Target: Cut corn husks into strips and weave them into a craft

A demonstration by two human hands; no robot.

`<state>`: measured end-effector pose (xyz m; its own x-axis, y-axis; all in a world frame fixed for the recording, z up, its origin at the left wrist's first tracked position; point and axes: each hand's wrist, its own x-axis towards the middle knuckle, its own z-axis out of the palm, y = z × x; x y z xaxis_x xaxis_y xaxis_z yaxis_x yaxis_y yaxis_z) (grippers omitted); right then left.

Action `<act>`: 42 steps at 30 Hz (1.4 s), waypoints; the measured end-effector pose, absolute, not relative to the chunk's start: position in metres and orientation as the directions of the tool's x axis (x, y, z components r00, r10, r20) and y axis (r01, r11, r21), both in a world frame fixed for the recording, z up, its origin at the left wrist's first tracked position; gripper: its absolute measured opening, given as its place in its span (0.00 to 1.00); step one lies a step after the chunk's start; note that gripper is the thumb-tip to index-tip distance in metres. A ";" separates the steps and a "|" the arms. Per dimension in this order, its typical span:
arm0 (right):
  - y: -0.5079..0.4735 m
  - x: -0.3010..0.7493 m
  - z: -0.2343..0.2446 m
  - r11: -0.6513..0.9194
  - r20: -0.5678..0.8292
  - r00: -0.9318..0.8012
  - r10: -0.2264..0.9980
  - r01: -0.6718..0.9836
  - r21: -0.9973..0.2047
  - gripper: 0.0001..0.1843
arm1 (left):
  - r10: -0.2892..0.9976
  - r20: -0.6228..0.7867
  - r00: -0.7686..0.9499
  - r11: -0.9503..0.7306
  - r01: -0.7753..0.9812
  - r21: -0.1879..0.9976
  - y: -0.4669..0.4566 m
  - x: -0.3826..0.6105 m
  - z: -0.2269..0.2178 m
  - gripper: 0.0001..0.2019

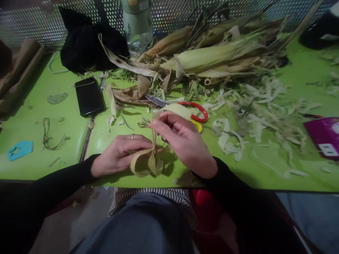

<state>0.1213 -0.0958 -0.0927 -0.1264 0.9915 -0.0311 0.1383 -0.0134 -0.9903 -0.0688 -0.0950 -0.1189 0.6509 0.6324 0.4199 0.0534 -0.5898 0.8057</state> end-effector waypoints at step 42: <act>-0.085 0.133 -0.089 0.144 0.011 -0.296 0.955 0.432 -0.890 0.20 | 0.861 -0.051 0.505 0.205 -0.254 0.945 -0.085 -0.064 -0.115 0.16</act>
<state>0.1332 -0.0847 -0.0889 -0.2960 0.9551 0.0111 0.4317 0.1442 -0.8904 -0.0639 -0.0847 -0.1147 0.5053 0.8614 -0.0512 -0.2540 0.2052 0.9452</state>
